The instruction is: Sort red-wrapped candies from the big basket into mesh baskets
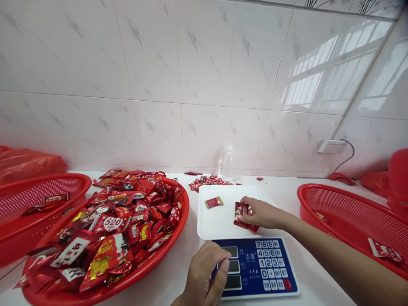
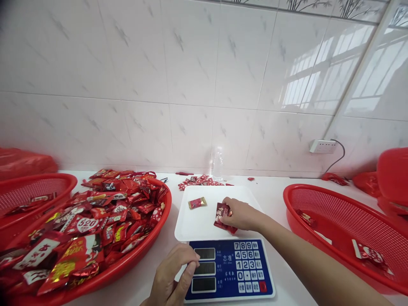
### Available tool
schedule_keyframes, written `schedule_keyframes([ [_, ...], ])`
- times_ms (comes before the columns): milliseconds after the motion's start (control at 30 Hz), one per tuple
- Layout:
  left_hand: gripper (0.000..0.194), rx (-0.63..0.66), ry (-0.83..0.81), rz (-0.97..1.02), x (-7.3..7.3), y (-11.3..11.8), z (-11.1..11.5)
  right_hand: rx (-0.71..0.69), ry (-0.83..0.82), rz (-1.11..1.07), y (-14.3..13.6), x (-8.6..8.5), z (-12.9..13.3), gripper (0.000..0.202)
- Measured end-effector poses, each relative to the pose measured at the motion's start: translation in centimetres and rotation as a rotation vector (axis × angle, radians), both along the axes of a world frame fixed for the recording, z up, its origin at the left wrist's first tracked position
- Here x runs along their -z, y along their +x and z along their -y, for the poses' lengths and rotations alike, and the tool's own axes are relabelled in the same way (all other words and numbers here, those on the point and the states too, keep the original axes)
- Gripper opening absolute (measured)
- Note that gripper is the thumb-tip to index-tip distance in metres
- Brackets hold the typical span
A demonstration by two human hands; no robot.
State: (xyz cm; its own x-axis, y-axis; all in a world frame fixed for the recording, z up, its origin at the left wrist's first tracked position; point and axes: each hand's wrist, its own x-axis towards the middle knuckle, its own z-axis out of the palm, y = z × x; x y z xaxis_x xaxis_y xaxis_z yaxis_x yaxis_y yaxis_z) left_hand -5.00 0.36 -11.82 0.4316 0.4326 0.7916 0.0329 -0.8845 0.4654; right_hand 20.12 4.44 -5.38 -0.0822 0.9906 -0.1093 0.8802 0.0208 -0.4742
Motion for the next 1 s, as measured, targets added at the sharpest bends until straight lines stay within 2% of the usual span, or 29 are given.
schedule_keyframes([
  [100, 0.018, 0.001, 0.003, -0.007, 0.1, 0.0, 0.0, 0.007, -0.019, 0.042, -0.3, 0.0, -0.4, 0.065],
  [167, 0.018, -0.002, -0.003, -0.014, 0.1, 0.0, 0.0, 0.02, -0.031, 0.079, -0.5, 0.0, -0.6, 0.068],
  [300, 0.017, -0.006, -0.019, -0.033, 0.1, 0.1, 0.1, 0.02, -0.049, 0.123, -1.1, 0.0, -0.8, 0.056],
  [700, 0.013, -0.032, -0.076, -0.045, 0.1, 0.2, 0.6, -0.008, 0.049, 0.164, -2.5, 0.4, -1.1, 0.032],
  [833, 0.013, -0.034, -0.09, -0.043, 0.2, 0.1, 0.5, -0.013, 0.115, 0.113, -3.5, 0.2, -2.3, 0.031],
  [1000, 0.012, -0.061, -0.098, -0.064, 0.4, 0.0, 0.2, -0.106, 0.152, 0.037, -5.9, -0.5, -4.7, 0.026],
])
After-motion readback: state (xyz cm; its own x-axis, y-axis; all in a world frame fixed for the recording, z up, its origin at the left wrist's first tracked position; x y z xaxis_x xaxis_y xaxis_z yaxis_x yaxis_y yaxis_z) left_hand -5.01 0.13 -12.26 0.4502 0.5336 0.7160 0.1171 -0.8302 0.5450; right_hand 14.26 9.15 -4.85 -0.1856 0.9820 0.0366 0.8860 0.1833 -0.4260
